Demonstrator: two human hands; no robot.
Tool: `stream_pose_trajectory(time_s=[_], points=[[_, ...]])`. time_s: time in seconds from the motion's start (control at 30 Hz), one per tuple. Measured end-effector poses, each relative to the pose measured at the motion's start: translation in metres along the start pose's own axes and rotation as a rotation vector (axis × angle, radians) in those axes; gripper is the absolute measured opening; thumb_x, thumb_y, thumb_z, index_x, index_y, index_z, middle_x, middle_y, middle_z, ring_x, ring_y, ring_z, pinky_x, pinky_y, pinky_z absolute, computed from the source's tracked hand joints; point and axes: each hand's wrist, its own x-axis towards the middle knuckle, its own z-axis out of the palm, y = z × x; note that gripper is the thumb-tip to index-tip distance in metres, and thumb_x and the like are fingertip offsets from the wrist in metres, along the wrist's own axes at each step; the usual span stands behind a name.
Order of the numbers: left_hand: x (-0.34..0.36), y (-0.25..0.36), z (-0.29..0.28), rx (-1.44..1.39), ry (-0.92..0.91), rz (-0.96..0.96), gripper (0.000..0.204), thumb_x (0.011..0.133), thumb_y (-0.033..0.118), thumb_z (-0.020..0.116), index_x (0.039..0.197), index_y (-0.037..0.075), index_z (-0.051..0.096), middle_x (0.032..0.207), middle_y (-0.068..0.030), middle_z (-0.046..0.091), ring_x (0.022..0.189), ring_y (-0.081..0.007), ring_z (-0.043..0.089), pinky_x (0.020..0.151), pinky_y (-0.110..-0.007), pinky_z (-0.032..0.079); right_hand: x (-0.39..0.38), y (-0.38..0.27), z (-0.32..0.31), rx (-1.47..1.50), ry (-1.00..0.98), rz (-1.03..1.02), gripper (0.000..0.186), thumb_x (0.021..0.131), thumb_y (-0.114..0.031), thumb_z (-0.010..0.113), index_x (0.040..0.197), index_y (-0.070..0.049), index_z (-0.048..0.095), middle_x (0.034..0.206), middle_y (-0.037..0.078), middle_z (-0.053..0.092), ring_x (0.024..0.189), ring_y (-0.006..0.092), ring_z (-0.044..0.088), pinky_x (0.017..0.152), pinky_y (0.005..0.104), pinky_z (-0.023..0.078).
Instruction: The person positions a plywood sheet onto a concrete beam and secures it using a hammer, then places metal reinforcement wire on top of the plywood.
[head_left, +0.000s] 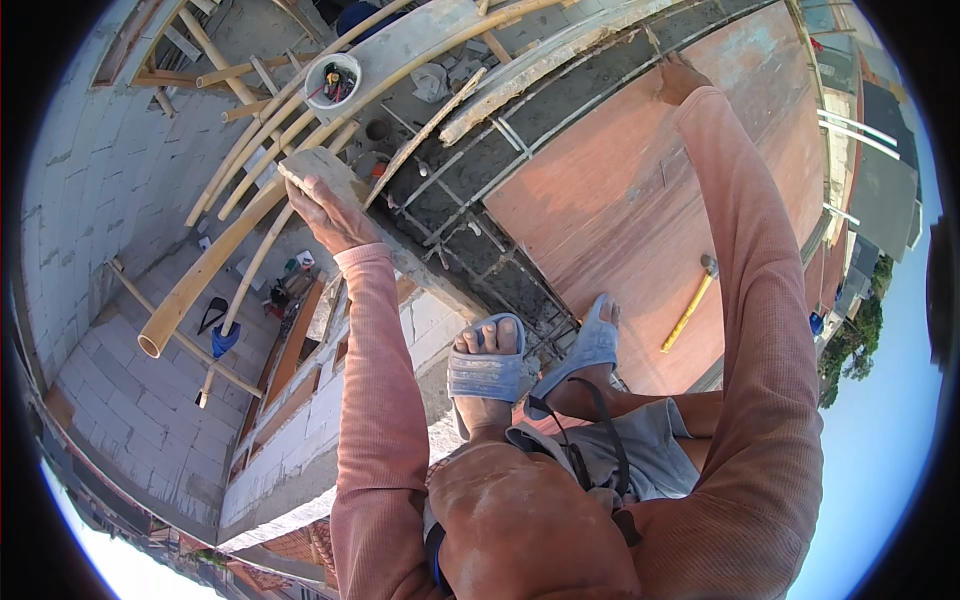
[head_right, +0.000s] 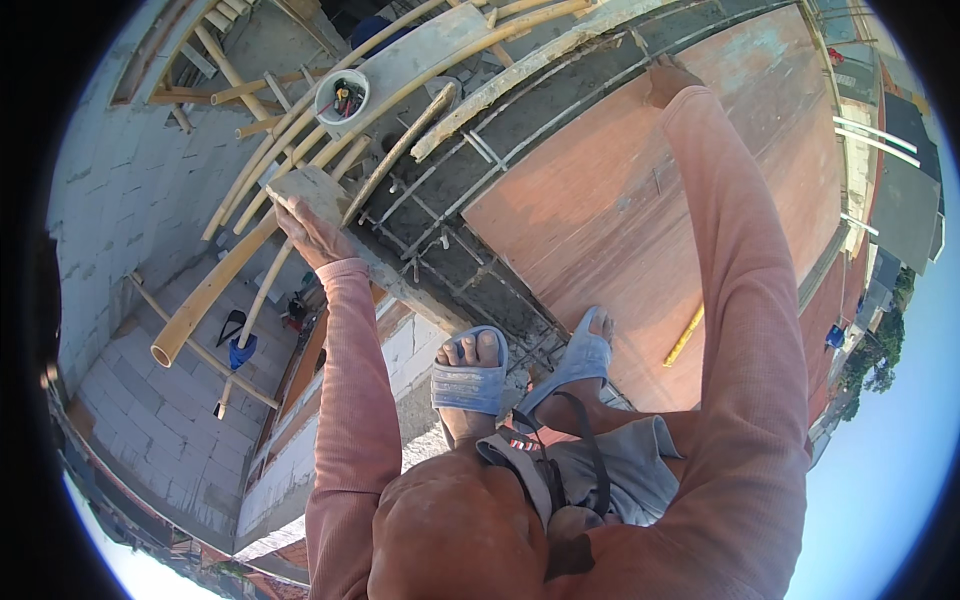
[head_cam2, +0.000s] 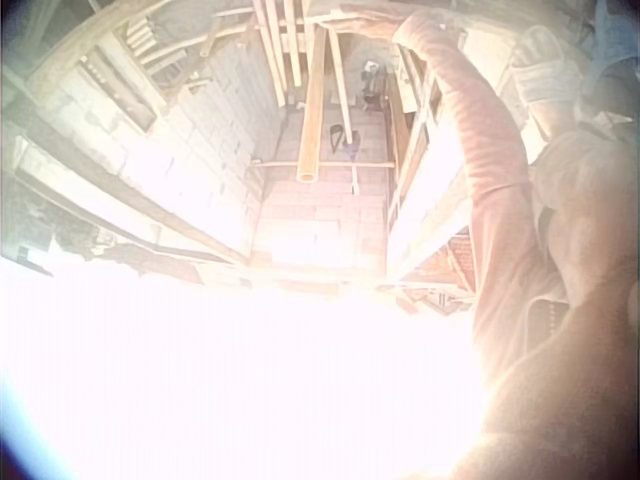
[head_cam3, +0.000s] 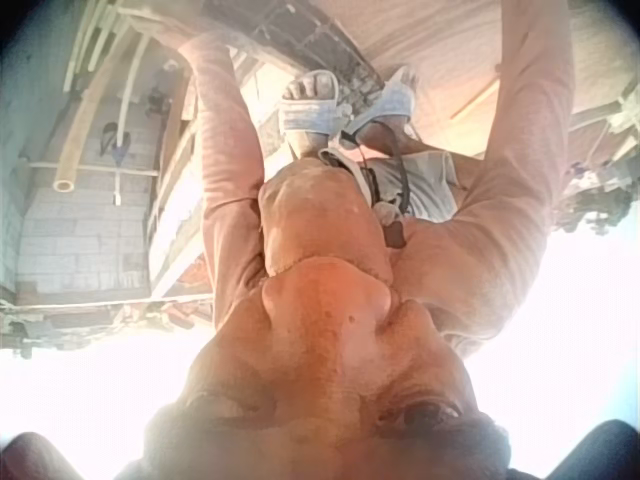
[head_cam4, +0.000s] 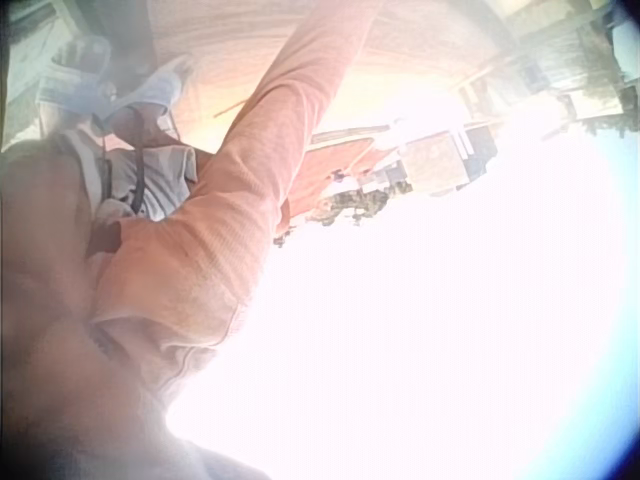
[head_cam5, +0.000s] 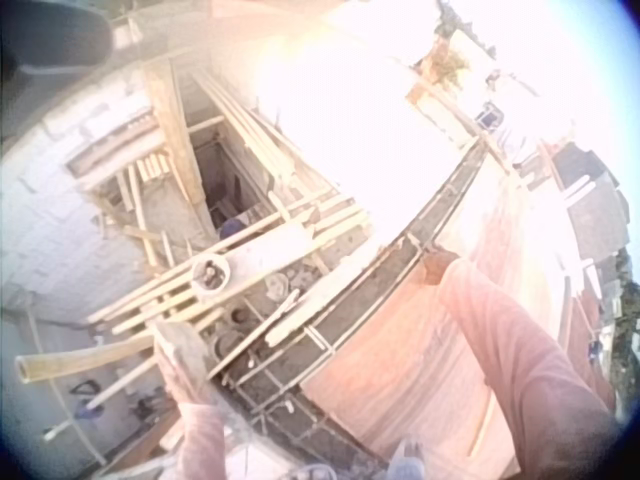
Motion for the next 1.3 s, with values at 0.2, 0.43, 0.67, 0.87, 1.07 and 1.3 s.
stream_pose_trajectory(time_s=[0.2, 0.43, 0.67, 0.87, 1.07, 1.3], points=[[-0.001, 0.001, 0.000, 0.021, 0.002, 0.012, 0.072, 0.101, 0.056, 0.036, 0.142, -0.003, 0.039, 0.130, -0.0253, 0.050, 0.115, -0.0341, 0.052, 0.102, -0.040, 0.041, -0.001, 0.000, 0.001, -0.001, 0.015, -0.006, 0.089, 0.088, -0.050, 0.065, 0.146, 0.010, 0.034, 0.156, 0.024, 0.031, 0.149, 0.0357, 0.021, 0.123, 0.0420, 0.019], [-0.004, 0.000, 0.006, 0.004, -0.021, -0.017, 0.074, 0.101, 0.057, 0.035, 0.144, -0.003, 0.037, 0.132, -0.0259, 0.049, 0.117, -0.0352, 0.052, 0.102, -0.041, 0.040, -0.007, 0.005, 0.008, -0.021, 0.020, 0.024, 0.079, 0.094, -0.044, 0.058, 0.150, 0.005, 0.031, 0.157, 0.020, 0.032, 0.148, 0.0311, 0.025, 0.122, 0.0418, 0.022], [0.001, 0.003, -0.003, -0.005, 0.005, -0.006, 0.075, 0.100, 0.058, 0.037, 0.144, -0.003, 0.037, 0.133, -0.0263, 0.050, 0.120, -0.0357, 0.052, 0.104, -0.040, 0.039, -0.068, -0.002, 0.004, 0.403, 0.262, 0.156, 0.052, 0.098, -0.034, 0.053, 0.144, -0.011, 0.044, 0.146, 0.013, 0.048, 0.134, 0.0310, 0.046, 0.111, 0.0418, 0.038], [-0.003, 0.004, 0.001, 0.021, -0.012, 0.018, 0.071, 0.104, 0.053, 0.034, 0.147, -0.003, 0.033, 0.141, -0.0300, 0.046, 0.129, -0.0429, 0.047, 0.108, -0.044, 0.036, -0.153, -0.033, -0.081, 0.766, 0.364, 0.040, 0.036, 0.098, -0.040, 0.057, 0.097, -0.005, 0.063, 0.094, 0.021, 0.068, 0.090, 0.0330, 0.070, 0.079, 0.0397, 0.053], [-0.003, 0.009, -0.005, -0.028, -0.005, 0.043, 0.070, 0.104, 0.052, 0.033, 0.147, -0.003, 0.034, 0.143, -0.0305, 0.044, 0.132, -0.0434, 0.044, 0.111, -0.044, 0.034, -0.181, -0.092, -0.141, 1.281, 0.802, -0.318, 0.030, 0.098, -0.031, 0.060, 0.113, -0.006, 0.066, 0.102, 0.016, 0.071, 0.094, 0.0285, 0.072, 0.079, 0.0320, 0.055], [0.007, -0.007, -0.007, -0.198, -0.129, -0.053, 0.078, 0.102, 0.060, 0.031, 0.154, 0.002, 0.023, 0.155, -0.0236, 0.031, 0.140, -0.0366, 0.036, 0.115, -0.042, 0.028, -0.156, -0.156, -0.163, 1.171, 0.753, -0.494, 0.046, 0.096, -0.036, 0.061, 0.126, 0.000, 0.061, 0.124, 0.018, 0.066, 0.119, 0.0330, 0.062, 0.100, 0.0403, 0.047]])
